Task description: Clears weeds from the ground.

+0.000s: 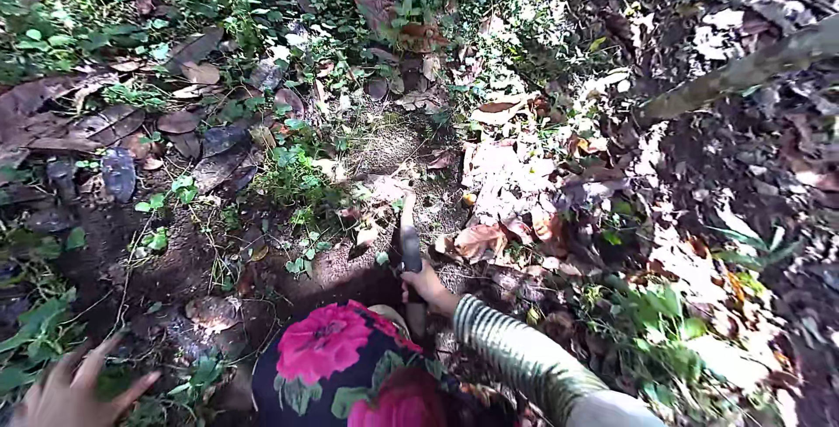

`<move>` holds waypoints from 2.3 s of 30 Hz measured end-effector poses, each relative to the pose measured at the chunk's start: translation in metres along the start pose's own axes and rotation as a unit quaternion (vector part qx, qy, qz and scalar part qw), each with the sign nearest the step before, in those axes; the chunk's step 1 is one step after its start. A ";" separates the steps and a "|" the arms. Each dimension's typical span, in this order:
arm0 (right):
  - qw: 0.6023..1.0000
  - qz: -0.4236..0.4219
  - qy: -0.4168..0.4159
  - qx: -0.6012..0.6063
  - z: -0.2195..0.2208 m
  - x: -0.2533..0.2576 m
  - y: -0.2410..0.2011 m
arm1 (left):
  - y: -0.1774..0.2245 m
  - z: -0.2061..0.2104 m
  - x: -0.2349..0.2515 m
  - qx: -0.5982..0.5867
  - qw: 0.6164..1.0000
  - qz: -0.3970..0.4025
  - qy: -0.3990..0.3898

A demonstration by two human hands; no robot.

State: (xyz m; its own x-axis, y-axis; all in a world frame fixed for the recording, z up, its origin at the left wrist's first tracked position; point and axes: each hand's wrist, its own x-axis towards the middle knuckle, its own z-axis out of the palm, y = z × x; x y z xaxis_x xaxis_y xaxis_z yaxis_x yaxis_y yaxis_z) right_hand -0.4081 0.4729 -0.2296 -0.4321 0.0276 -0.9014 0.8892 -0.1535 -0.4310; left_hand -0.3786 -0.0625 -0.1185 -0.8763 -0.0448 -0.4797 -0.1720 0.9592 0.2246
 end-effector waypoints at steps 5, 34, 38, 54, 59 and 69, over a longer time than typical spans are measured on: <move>0.998 -0.026 -0.030 0.038 -0.041 -0.054 -0.015 | 0.189 0.019 0.137 0.006 0.981 0.192 0.010; 0.982 -0.110 0.118 -0.097 -0.056 0.022 -0.004 | 0.340 0.126 0.207 -0.020 0.973 0.164 -0.162; 0.955 -0.034 0.020 -0.293 -0.045 -0.025 0.022 | 0.346 0.094 0.185 0.002 0.965 0.185 -0.184; 0.965 -0.183 0.063 -0.177 0.058 0.068 -0.077 | 0.083 0.043 0.083 -0.019 0.987 -0.144 -0.063; 0.944 -0.049 -0.050 -0.323 0.039 0.032 -0.027 | 0.018 0.057 0.008 -0.067 0.956 -0.286 -0.005; 0.965 -0.142 0.008 -0.221 0.035 0.046 -0.008 | -0.032 0.024 0.022 -0.059 0.939 -0.336 -0.039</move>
State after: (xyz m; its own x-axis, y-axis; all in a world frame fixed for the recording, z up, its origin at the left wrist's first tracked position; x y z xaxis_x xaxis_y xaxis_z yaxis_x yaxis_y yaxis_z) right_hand -0.4400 0.4407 -0.2661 -0.6690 0.0221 -0.7430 0.7138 0.2979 -0.6339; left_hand -0.3814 -0.0875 -0.1569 -0.5178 -0.6040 -0.6059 -0.7273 0.6837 -0.0601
